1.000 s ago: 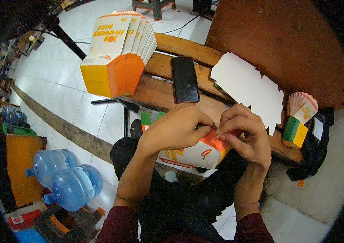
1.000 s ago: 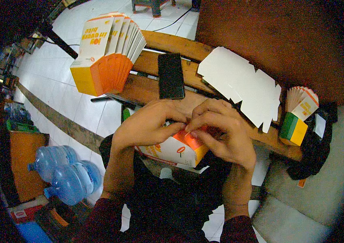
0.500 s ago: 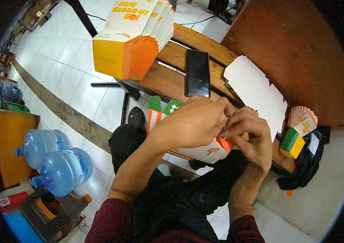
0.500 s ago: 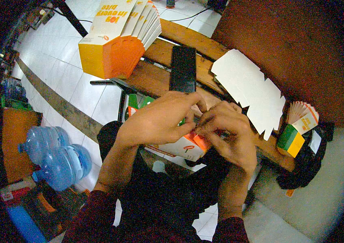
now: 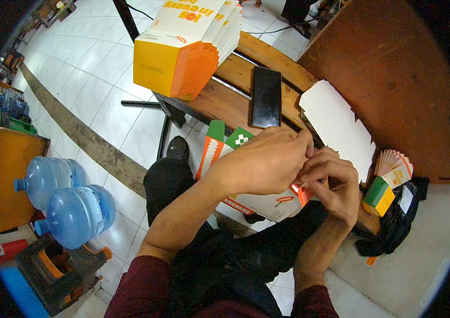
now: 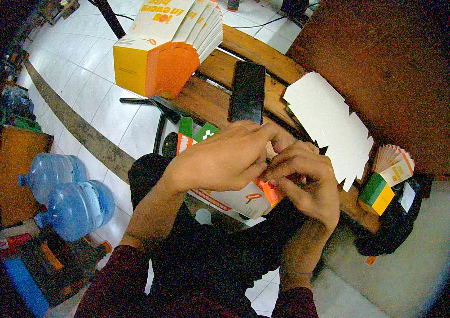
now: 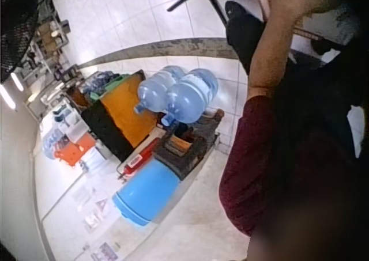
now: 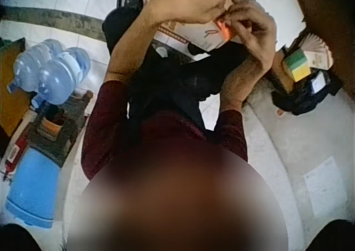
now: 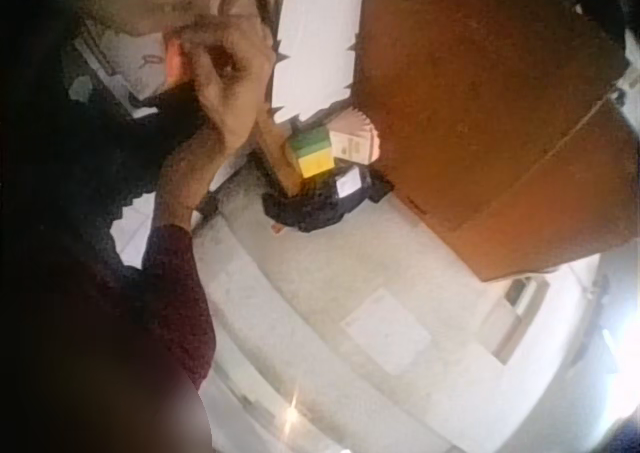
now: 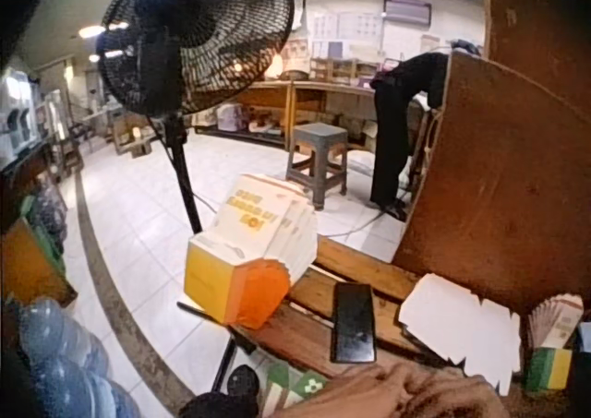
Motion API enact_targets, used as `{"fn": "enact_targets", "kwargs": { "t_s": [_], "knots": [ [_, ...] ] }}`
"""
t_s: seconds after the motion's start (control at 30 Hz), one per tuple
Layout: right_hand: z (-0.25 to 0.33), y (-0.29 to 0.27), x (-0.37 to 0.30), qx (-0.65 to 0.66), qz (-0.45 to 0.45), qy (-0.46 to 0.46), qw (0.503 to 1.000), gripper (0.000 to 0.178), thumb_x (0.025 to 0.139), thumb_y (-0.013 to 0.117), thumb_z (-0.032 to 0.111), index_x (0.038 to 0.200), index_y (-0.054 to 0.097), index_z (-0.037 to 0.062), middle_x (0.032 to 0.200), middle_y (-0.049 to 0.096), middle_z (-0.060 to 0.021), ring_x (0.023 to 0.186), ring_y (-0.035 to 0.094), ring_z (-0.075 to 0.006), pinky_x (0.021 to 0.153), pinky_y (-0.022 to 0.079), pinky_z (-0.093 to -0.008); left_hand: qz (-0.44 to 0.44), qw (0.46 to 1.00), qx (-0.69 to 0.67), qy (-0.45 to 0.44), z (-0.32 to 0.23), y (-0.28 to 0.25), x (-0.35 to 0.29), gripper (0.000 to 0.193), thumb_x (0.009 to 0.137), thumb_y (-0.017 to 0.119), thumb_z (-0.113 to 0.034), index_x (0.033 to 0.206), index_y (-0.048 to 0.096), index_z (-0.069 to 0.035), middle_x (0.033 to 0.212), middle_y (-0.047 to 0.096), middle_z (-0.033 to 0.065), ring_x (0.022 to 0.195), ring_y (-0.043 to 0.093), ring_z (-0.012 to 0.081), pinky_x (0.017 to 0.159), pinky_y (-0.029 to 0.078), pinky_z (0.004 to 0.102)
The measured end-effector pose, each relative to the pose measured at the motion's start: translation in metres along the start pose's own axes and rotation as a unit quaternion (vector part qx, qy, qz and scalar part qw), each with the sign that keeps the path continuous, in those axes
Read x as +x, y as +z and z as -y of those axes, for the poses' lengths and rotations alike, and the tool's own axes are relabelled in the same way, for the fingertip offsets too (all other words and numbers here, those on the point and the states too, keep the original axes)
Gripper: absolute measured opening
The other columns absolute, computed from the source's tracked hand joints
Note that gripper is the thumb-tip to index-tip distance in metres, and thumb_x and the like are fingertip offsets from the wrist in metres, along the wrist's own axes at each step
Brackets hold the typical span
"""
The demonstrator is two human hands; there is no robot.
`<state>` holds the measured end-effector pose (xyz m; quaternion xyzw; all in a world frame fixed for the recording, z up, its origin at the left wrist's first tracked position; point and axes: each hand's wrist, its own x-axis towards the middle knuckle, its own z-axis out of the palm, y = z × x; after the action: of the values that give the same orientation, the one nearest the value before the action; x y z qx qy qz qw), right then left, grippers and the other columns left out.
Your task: The person folds flat cardboard pieces into small rectangular boxes by hand. They fold the sides, tuck flaps, and stack the finished boxes on the right side of the bench. The process is repeated continuously throughout the clip.
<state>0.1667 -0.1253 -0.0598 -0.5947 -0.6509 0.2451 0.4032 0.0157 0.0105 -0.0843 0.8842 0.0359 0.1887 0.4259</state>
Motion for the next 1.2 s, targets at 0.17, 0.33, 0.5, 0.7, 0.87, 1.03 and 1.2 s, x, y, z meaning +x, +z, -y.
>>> {"fn": "enact_targets", "kwargs": {
  "t_s": [0.17,0.33,0.5,0.7,0.87,1.03,1.2],
  "knots": [
    [-0.002,0.003,-0.002,-0.012,-0.018,0.037,0.999,0.012,0.066,0.073,0.007,0.078,0.071,0.0085,0.084,0.07,-0.0053,0.083,0.063,-0.0227,0.078,0.044,-0.0346,-0.007,1.0,0.027,0.008,-0.001,0.0,-0.002,0.037,0.073,0.068,-0.008,0.103,0.049,0.005,0.092,0.064,0.0228,0.094,0.061,0.0393,0.089,0.045,0.0459],
    [-0.003,0.007,-0.001,-0.035,-0.049,0.048,0.997,0.013,0.065,0.071,0.0,0.077,0.07,0.0062,0.083,0.069,-0.0069,0.081,0.063,-0.0225,0.075,0.045,-0.0332,-0.002,0.999,0.04,-0.008,-0.003,0.0,-0.002,0.04,0.072,0.069,-0.007,0.104,0.048,0.004,0.093,0.063,0.0225,0.096,0.06,0.0383,0.091,0.043,0.0446],
    [0.003,0.01,0.001,-0.088,-0.047,0.062,0.993,0.012,0.066,0.073,0.002,0.076,0.068,0.0066,0.082,0.068,-0.0063,0.082,0.064,-0.0252,0.076,0.045,-0.0354,-0.019,0.998,0.051,0.005,-0.002,0.001,-0.001,0.04,0.072,0.067,-0.007,0.105,0.047,0.005,0.092,0.063,0.0225,0.096,0.06,0.0388,0.091,0.043,0.0446],
    [-0.005,0.008,0.0,-0.065,-0.014,0.069,0.995,0.009,0.071,0.072,0.003,0.077,0.067,0.0048,0.107,0.064,-0.0132,0.093,0.063,-0.0283,0.085,0.047,-0.0386,0.017,0.998,0.045,-0.041,-0.003,0.001,-0.001,0.045,0.076,0.065,-0.015,0.11,0.043,0.005,0.093,0.064,0.0226,0.095,0.061,0.0402,0.094,0.04,0.0486],
    [-0.016,0.006,-0.005,0.13,0.018,0.209,0.969,0.045,0.074,0.076,0.011,0.113,0.056,0.0023,0.101,0.063,-0.0084,0.087,0.061,-0.0183,0.075,0.051,-0.0303,0.009,1.0,0.004,0.027,-0.007,-0.002,-0.002,0.048,0.08,0.063,-0.018,0.117,0.042,0.003,0.095,0.064,0.0212,0.101,0.058,0.0397,0.101,0.033,0.0519],
    [-0.016,-0.009,-0.009,0.185,0.053,0.169,0.967,0.037,0.079,0.074,0.009,0.111,0.056,0.0042,0.088,0.062,-0.0014,0.074,0.058,-0.0101,0.061,0.048,-0.0246,0.081,0.996,0.031,-0.016,-0.021,-0.006,-0.002,0.027,0.079,0.068,-0.017,0.098,0.054,-0.004,0.125,0.05,0.0157,0.121,0.047,0.0348,0.112,0.023,0.0518],
    [-0.009,-0.032,-0.022,0.292,-0.208,0.154,0.921,0.034,0.087,0.066,0.01,0.118,0.057,-0.0021,0.084,0.062,-0.0028,0.074,0.057,-0.0067,0.064,0.047,-0.021,-0.27,0.96,0.074,0.016,-0.036,-0.013,0.004,0.054,0.076,0.069,-0.012,0.125,0.049,-0.002,0.136,0.044,0.0199,0.13,0.039,0.0372,0.112,0.024,0.0485]
  ]
}}
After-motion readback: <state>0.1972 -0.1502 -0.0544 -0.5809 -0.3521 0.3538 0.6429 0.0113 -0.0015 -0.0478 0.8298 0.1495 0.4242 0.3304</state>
